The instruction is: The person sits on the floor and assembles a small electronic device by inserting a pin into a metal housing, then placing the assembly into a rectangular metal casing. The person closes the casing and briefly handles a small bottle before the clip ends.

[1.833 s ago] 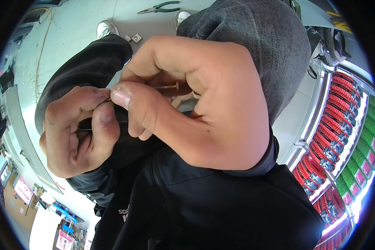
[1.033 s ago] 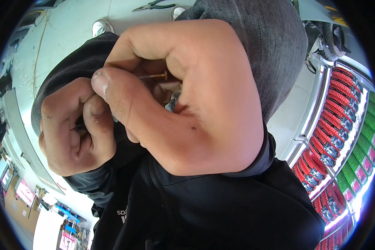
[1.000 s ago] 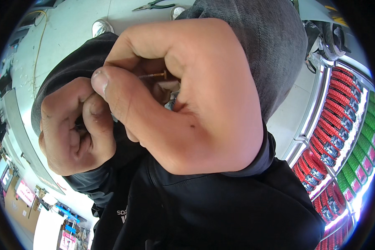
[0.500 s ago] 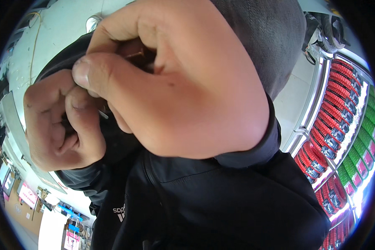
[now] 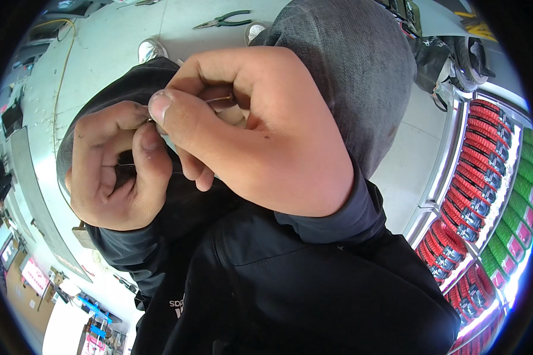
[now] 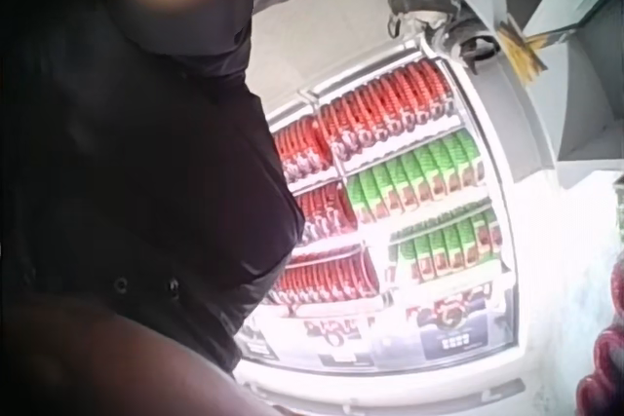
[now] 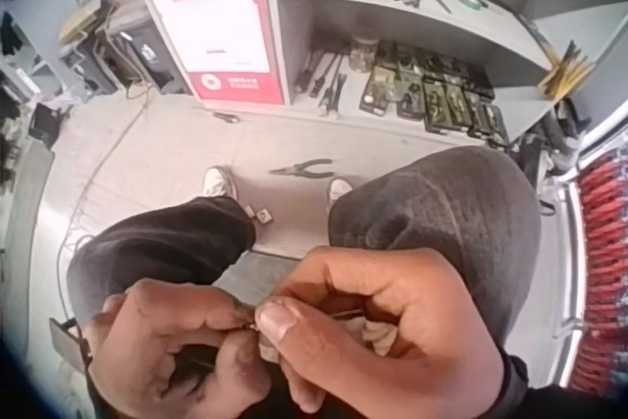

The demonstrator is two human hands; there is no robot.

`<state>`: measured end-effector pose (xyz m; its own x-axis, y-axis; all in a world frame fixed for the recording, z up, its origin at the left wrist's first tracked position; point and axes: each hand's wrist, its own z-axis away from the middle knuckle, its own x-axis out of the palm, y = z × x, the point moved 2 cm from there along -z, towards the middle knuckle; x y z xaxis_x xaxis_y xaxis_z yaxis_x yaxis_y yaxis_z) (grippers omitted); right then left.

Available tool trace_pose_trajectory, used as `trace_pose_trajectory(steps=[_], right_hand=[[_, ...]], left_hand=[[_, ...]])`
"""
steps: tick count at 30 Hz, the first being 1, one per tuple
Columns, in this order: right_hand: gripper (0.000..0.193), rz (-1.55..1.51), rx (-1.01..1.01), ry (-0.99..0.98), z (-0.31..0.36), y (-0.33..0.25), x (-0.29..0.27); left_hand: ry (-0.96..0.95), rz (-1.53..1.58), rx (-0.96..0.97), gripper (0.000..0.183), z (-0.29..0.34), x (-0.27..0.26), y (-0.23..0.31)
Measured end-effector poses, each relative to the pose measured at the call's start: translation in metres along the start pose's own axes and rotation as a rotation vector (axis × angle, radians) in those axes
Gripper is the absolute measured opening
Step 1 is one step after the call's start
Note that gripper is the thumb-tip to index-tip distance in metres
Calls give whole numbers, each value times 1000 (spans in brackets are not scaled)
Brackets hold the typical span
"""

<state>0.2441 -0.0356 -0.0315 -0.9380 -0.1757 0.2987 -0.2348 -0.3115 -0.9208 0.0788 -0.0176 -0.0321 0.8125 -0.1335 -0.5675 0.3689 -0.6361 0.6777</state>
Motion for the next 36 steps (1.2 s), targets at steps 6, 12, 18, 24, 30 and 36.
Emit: trace_pose_trajectory(steps=[6, 12, 18, 24, 30, 36], right_hand=[[24, 26, -5, 9, -1, 2, 0], [22, 79, -67, 6, -2, 3, -1], [17, 99, -197, 52, -5, 7, 0], [14, 164, -346, 152, -9, 16, 4], [11, 298, -231, 136, -16, 32, 0], [8, 199, -235, 182, -16, 38, -8]], left_hand=[[19, -17, -11, 14, 2, 0, 0], [49, -52, -13, 11, 0, -1, 2], [49, -54, -79, 8, 2, -2, -1], [-46, -12, -237, 7, 0, -1, -3], [-90, -62, -239, 4, 9, 7, -19], [-62, -161, -132, 12, 14, 22, -27]])
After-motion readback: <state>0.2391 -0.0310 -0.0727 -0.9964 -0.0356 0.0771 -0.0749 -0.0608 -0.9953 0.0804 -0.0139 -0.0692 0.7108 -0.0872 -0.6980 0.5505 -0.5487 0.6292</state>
